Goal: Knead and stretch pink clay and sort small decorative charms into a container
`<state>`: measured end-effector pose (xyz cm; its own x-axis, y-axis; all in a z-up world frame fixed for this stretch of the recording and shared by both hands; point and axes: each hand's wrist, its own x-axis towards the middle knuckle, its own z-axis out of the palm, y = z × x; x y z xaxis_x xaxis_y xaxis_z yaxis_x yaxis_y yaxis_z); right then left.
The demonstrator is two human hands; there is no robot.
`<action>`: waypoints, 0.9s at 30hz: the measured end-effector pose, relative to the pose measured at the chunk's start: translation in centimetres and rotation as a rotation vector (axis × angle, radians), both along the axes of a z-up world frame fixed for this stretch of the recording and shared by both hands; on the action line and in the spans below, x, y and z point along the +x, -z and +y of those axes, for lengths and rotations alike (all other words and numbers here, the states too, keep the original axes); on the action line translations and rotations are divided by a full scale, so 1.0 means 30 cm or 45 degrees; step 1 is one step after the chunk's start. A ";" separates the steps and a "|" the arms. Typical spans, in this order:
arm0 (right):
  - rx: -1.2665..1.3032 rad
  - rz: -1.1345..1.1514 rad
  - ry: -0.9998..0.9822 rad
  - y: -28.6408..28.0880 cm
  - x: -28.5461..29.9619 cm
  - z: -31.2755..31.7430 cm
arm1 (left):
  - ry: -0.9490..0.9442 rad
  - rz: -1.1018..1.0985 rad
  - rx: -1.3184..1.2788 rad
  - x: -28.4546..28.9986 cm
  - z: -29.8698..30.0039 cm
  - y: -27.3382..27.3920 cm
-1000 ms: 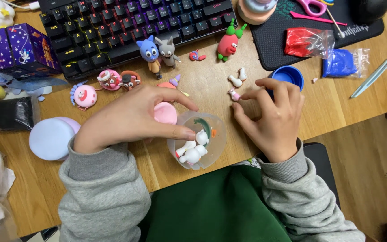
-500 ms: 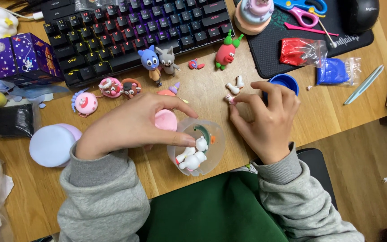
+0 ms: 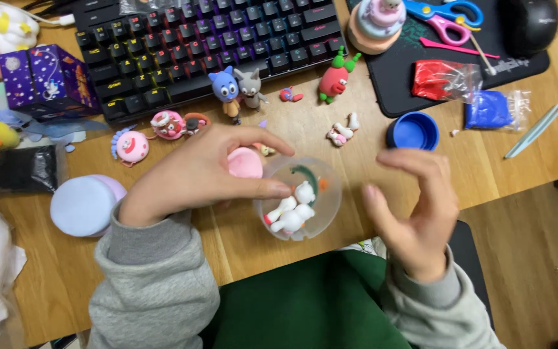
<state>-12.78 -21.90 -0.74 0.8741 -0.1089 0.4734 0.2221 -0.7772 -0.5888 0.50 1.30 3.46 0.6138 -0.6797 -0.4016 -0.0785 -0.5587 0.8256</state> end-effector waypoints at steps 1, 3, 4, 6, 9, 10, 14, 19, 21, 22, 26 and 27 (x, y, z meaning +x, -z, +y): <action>0.014 0.030 -0.119 -0.019 -0.014 0.006 | -0.001 -0.049 -0.076 0.000 0.002 0.009; 0.031 0.060 -0.242 -0.056 -0.025 0.019 | -0.004 -0.097 -0.149 0.003 0.002 0.027; -0.094 0.089 -0.365 -0.075 -0.021 0.027 | 0.044 -0.108 -0.195 0.005 0.002 0.034; -0.213 0.119 -0.491 -0.099 -0.007 0.042 | 0.089 -0.116 -0.235 0.004 -0.004 0.046; -0.255 0.152 -0.668 -0.105 0.015 0.068 | 0.162 -0.148 -0.287 -0.007 -0.017 0.061; -0.263 0.153 -0.663 -0.101 0.019 0.075 | 0.175 -0.146 -0.301 -0.009 -0.023 0.064; -0.147 0.167 -0.664 -0.086 0.021 0.090 | 0.181 -0.138 -0.277 -0.011 -0.029 0.068; 0.043 0.196 -0.490 -0.102 0.014 0.059 | 0.187 -0.142 -0.282 -0.007 -0.029 0.070; 0.128 0.204 -0.431 -0.105 0.011 0.052 | 0.175 -0.119 -0.241 -0.009 -0.031 0.053; 0.192 0.203 -0.376 -0.102 0.011 0.051 | 0.149 -0.055 -0.200 -0.012 -0.034 0.040; -0.019 0.182 -0.387 -0.109 0.023 0.034 | 0.138 -0.016 -0.178 -0.010 -0.032 0.036; -0.019 0.183 -0.387 -0.111 0.026 0.034 | 0.138 -0.015 -0.178 -0.009 -0.030 0.048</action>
<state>-12.00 -20.90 2.59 0.9233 0.1731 0.3429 0.3608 -0.6967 -0.6200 0.23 0.39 2.01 0.5381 -0.7907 -0.2919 -0.1422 -0.4265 0.8932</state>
